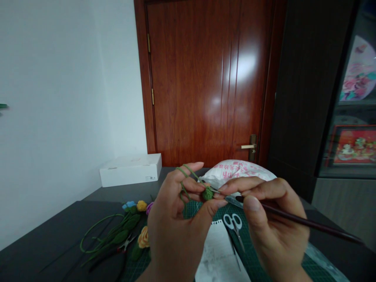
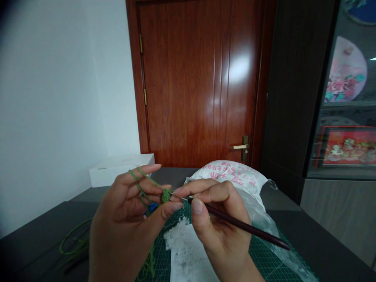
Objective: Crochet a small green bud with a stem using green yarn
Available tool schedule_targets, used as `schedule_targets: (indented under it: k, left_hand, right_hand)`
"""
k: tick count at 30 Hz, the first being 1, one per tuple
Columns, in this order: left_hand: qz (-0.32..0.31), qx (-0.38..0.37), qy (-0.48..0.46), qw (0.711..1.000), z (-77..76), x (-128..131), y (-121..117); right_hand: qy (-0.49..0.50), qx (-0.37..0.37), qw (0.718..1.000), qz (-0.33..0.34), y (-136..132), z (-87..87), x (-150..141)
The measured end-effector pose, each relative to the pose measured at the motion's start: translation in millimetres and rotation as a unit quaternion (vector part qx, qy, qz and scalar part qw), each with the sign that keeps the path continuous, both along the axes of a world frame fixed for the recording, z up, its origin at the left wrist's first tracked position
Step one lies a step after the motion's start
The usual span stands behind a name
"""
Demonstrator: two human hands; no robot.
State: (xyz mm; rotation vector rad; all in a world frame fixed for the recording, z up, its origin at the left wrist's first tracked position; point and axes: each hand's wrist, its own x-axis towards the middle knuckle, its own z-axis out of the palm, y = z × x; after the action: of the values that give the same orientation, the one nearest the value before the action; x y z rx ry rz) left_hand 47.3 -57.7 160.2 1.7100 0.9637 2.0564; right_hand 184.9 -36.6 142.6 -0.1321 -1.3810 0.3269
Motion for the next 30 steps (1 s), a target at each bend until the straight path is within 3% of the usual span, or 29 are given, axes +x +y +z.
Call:
schedule_targets:
  k: [5,9,15,18,23,30]
  left_hand:
    - [0.034,0.008,0.011,0.999,1.7,2,-1]
    - [0.009,0.006,-0.008,1.0,2.0,2,0]
    - [-0.008,0.02,-0.023,1.0,0.0,3,0]
    - [0.027,0.038,-0.022,0.999,-2.0,6,-2]
    - [0.129,0.066,0.013,0.989,-7.1,9,-4]
    - [0.14,0.068,0.032,0.987,-8.0,8,-6]
  right_hand:
    - [0.002,0.002,1.0,-0.013,2,-2.7,-4]
    - [0.022,-0.002,1.0,-0.013,5,-3.3,-8]
    - [0.054,-0.019,0.998,0.025,9,-6.2,-12]
    - [0.058,-0.042,0.996,0.048,11,-7.8,-12]
    - [0.074,-0.092,0.987,0.112,12,-4.4,-13]
    - [0.093,-0.23,0.926,0.286,19,-5.4,-22]
